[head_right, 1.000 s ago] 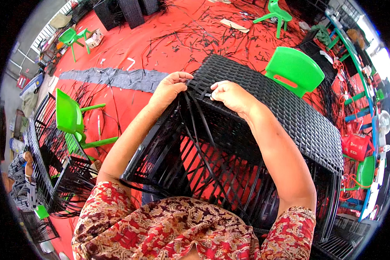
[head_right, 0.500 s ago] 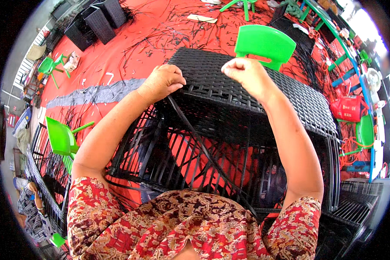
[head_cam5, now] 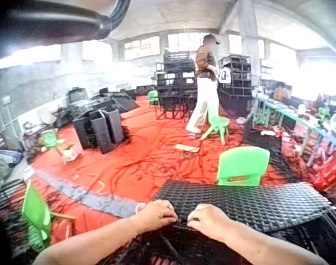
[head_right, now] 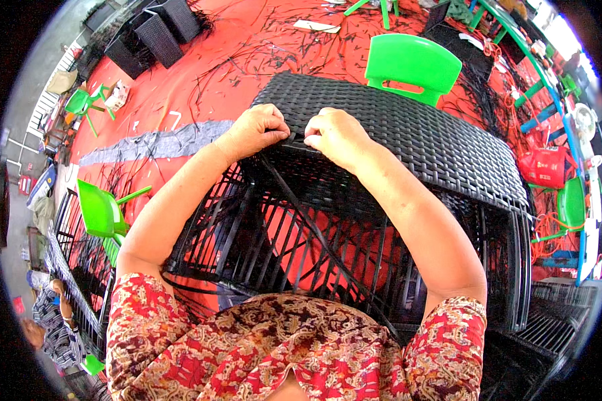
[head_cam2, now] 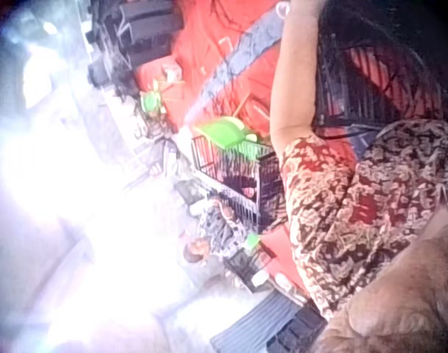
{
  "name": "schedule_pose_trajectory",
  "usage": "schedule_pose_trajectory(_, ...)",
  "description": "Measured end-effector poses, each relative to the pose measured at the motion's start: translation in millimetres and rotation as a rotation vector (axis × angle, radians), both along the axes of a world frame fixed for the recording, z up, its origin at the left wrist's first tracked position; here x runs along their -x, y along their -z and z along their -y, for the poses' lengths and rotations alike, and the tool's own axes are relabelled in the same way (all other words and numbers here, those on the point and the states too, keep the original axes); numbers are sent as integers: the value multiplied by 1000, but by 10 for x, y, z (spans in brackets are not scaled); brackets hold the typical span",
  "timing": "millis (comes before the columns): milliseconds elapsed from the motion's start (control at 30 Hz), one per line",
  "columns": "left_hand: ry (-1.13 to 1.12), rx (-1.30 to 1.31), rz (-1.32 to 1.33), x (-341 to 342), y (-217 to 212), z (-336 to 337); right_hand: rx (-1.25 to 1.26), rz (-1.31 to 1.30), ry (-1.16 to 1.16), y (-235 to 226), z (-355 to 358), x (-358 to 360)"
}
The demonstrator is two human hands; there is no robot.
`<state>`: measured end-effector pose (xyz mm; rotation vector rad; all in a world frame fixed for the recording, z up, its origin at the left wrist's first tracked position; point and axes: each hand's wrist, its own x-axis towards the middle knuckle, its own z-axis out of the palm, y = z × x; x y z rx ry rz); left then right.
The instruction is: The person weaves black synthetic strips into the frame of a rattan-style chair. They thread the strips through the existing weave, pull them tight, and tuck the ends to secure them. The task involves repetitive hand manipulation of the strips to build up the chair's surface.
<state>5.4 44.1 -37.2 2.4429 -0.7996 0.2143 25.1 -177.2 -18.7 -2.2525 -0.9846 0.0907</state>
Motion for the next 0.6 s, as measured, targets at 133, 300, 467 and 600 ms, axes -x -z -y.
schedule_pose_trajectory(133, -25, -32, -43, -10, -6, 33, 144, 353, -150, 53, -64, -91)
schedule_pose_trajectory(300, -111, -50, -49, -8, 28, 77, 254, 372, 43, 74, -149, 37)
schedule_pose_trajectory(467, -170, 8, -156, -82, 25, 146, 195, -130, 71, -16, -103, -92)
schedule_pose_trajectory(600, -196, -15, -308, -177, 20, 130, 57, -468, -62, -77, -41, -193)
